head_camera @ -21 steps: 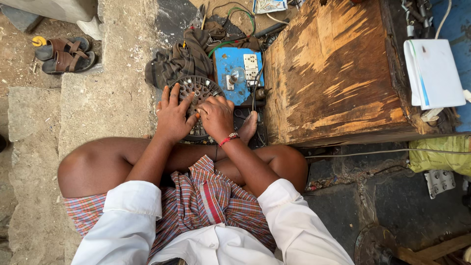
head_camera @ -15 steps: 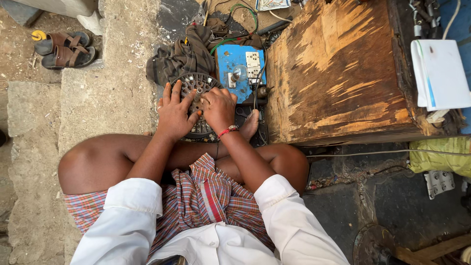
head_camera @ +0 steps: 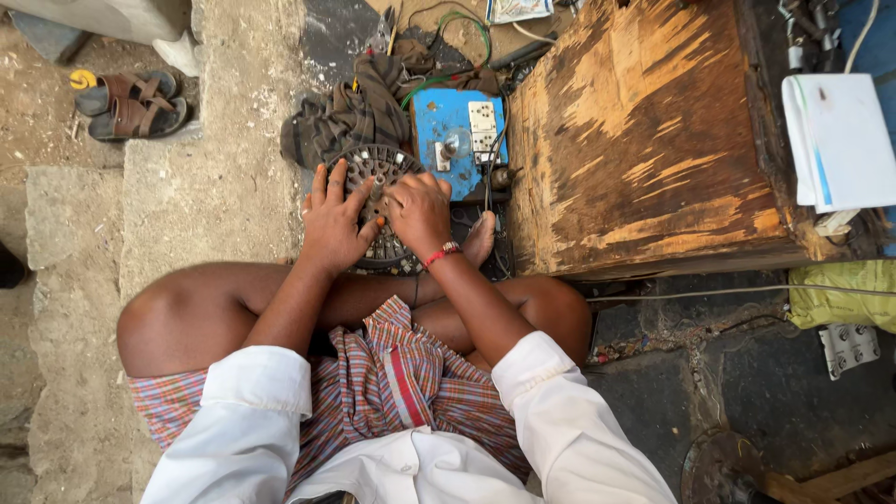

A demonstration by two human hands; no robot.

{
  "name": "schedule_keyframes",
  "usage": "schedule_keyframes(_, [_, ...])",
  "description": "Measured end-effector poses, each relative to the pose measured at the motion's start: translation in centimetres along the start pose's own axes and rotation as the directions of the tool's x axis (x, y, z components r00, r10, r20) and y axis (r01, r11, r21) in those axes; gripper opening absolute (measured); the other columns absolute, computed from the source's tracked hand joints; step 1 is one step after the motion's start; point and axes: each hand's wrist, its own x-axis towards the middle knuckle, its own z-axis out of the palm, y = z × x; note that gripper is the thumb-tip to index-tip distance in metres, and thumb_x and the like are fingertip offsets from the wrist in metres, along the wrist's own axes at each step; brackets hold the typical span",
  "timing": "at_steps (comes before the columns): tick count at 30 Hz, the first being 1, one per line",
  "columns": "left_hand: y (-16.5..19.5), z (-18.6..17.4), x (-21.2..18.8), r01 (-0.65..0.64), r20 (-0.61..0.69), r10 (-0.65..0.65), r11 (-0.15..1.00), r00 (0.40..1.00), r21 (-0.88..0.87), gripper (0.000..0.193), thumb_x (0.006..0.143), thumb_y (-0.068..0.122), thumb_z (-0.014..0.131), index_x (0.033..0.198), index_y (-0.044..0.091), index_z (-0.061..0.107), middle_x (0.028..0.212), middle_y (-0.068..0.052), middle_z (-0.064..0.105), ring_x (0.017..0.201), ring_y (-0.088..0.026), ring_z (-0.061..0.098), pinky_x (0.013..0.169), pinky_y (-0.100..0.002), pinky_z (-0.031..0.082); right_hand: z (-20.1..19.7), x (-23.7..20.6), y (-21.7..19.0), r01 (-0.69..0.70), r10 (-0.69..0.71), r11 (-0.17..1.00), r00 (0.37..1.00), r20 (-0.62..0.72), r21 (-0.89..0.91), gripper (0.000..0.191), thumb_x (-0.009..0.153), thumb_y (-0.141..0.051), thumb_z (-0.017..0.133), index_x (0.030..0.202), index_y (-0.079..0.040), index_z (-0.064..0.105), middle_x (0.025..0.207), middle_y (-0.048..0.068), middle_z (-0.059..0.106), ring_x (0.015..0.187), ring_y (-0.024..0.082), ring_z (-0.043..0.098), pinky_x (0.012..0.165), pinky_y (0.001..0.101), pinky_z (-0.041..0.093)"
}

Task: The person sits on the ground with a circular motor armature in front of them, pressing and fitting small components into the slots around its rim by hand. They occasionally lift a small piece with both hands, position it into a slot, and press it down, working around the disc.

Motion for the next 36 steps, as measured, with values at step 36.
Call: schedule_keyframes(36, [-0.9, 0.5, 0.0, 0.007, 0.004, -0.007, 1.0, 1.0, -0.004, 0.07, 0.081, 0.042, 0.074, 0.146, 0.021, 0.059, 0.166, -0.021, 0.029, 0.154, -0.048, 0.019, 0.112, -0.07, 0.029, -0.2, 1.5, 2.1, 0.151, -0.155, 0.988, 0.977, 0.144, 0.041, 0.009, 0.083, -0.018, 0.079, 0.088, -0.014, 0.074, 0.088, -0.001, 0.066, 0.094, 0.022, 0.061, 0.088, 0.0401, 0.042])
